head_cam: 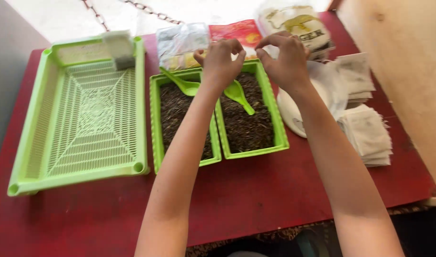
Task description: Filling individual tea bags with loose tea leaves using a spoon and placing them into a basket.
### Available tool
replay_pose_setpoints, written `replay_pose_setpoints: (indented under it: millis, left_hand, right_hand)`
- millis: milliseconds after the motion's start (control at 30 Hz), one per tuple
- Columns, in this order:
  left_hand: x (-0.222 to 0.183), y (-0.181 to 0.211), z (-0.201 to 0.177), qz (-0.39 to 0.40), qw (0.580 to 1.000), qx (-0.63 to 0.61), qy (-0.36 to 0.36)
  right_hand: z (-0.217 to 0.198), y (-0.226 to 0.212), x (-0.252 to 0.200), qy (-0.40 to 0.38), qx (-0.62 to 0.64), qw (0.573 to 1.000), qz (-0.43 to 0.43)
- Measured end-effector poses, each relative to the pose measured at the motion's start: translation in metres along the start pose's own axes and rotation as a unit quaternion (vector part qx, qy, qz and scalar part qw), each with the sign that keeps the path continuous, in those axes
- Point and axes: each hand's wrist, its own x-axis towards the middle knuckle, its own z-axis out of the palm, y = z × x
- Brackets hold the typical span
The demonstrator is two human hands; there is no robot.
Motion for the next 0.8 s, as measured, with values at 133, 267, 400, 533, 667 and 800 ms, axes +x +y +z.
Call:
replay_pose_setpoints:
  millis: [133, 267, 400, 533, 667, 800]
  left_hand:
    - [0.011, 0.059, 0.055, 0.053, 0.998, -0.024, -0.020]
    - [0.024, 0.108, 0.105, 0.063, 0.993, -0.048, -0.086]
    - [0.027, 0.148, 0.132, 0.111, 0.979, 0.024, -0.167]
    - [0.043, 0.157, 0.198, 0.105, 0.967, 0.079, -0.219]
    - [0.047, 0.161, 0.252, 0.125, 0.972, 0.134, -0.147]
    - [0.043, 0.174, 0.259, 0.134, 0.968, 0.173, -0.125]
  right_hand:
    - [-0.055, 0.074, -0.014, 0.035, -0.056, 0.997, 0.035]
    - [-0.085, 0.150, -0.027, 0.055, -0.106, 0.987, 0.109]
    - [-0.096, 0.222, -0.039, 0.045, -0.127, 0.962, 0.237]
    - [-0.090, 0.297, -0.050, 0.049, -0.146, 0.943, 0.295]
    - [-0.084, 0.327, -0.060, 0.055, -0.105, 0.951, 0.285]
    - [-0.077, 0.331, -0.066, 0.065, -0.063, 0.954, 0.287]
